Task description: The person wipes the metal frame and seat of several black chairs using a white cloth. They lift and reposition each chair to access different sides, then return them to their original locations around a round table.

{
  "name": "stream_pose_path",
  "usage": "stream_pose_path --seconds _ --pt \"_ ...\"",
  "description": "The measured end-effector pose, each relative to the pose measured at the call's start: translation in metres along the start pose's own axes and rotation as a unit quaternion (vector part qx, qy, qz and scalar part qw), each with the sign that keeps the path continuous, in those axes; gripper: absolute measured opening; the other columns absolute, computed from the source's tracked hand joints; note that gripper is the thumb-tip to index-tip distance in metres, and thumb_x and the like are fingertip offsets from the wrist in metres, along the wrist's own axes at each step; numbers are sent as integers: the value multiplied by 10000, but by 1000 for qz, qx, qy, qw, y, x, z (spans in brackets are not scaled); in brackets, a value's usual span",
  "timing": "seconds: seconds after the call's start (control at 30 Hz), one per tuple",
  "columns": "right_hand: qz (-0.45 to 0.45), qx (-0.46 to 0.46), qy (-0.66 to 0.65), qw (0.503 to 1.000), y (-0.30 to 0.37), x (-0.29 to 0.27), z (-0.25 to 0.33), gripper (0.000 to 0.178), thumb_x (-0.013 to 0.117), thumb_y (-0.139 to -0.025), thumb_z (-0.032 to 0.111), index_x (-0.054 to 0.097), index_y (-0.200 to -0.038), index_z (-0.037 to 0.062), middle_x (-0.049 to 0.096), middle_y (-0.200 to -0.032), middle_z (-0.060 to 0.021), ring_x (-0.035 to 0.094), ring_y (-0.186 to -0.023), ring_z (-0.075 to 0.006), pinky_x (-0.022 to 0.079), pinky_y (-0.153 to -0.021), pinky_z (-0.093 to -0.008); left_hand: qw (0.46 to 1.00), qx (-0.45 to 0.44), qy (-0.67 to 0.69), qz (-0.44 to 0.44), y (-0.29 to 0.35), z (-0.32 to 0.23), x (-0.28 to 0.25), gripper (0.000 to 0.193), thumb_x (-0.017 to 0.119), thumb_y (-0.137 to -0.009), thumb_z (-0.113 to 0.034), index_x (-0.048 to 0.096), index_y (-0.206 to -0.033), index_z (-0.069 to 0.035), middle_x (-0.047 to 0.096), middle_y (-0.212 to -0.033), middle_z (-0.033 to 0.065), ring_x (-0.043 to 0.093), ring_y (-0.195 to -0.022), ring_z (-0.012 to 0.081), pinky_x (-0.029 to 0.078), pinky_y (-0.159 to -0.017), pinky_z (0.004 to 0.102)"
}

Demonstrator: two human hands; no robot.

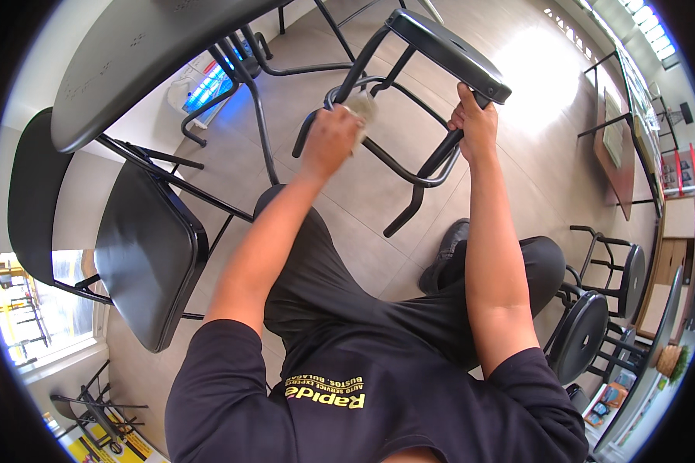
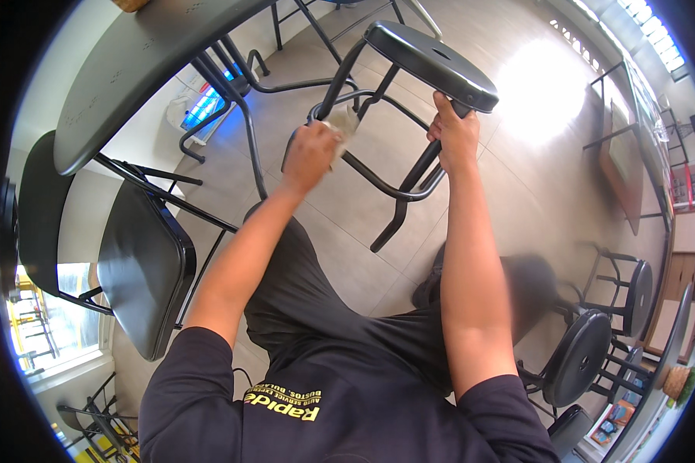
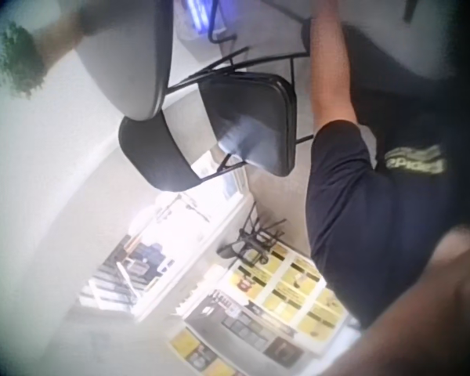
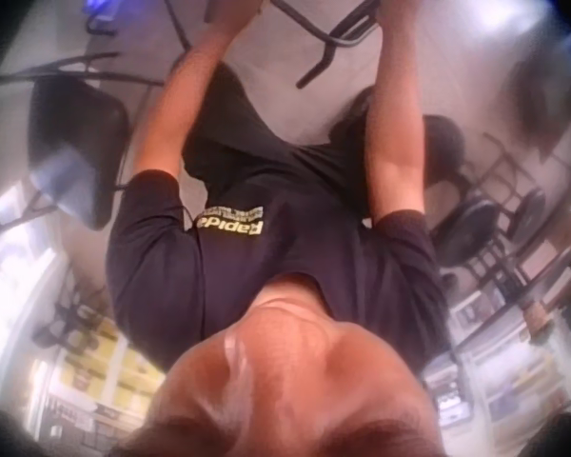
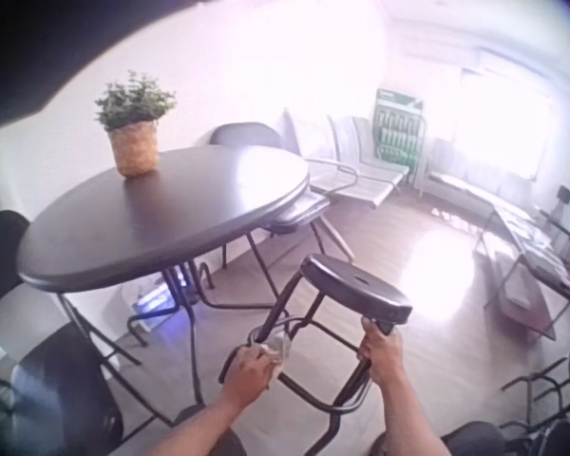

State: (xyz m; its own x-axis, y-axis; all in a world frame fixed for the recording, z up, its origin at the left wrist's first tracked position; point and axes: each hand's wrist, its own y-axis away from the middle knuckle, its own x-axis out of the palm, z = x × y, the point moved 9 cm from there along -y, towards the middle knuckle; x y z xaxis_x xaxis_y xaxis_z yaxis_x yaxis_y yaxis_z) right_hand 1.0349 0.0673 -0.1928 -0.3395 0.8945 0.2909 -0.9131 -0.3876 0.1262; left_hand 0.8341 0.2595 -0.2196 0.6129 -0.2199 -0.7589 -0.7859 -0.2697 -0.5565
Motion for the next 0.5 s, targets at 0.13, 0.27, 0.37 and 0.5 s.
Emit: stream_pose_path --seconds 0.13,0.27,0.37,0.5 --pt "-11 -4 3 1000 -2 -2 0 235 769 -942 196 552 -927 107 444 -619 34 431 -493 -108 411 -500 -306 992 -110 -8 -53 -20 31 -10 149 668 -965 -190 730 -1028 -70 648 -1022 113 614 -954 340 520 -852 452" --pt "-4 -33 14 999 -7 -6 1 270 778 -933 233 542 -940 102 459 -622 21 468 -517 -127 441 -528 -319 948 -234 91 -195 -20 82 -43 198 660 -989 -229 681 -1041 -40 667 -995 146 643 -963 340 526 -848 443" --pt "2 -13 32 999 -1 -11 -9 268 759 -944 293 555 -945 118 429 -625 31 451 -550 -117 448 -586 -328 909 -290 188 -232 -14 94 -55 255 663 -996 -264 655 -1083 -25 678 -1031 178 657 -1004 336 517 -864 455" --pt "67 122 -16 990 9 -6 -54 296 680 -965 352 548 -845 116 386 -571 32 398 -529 -107 409 -598 -321 950 -238 174 -100 -4 77 9 235 662 -980 -234 668 -1106 -36 637 -1078 185 634 -1030 349 498 -896 475"
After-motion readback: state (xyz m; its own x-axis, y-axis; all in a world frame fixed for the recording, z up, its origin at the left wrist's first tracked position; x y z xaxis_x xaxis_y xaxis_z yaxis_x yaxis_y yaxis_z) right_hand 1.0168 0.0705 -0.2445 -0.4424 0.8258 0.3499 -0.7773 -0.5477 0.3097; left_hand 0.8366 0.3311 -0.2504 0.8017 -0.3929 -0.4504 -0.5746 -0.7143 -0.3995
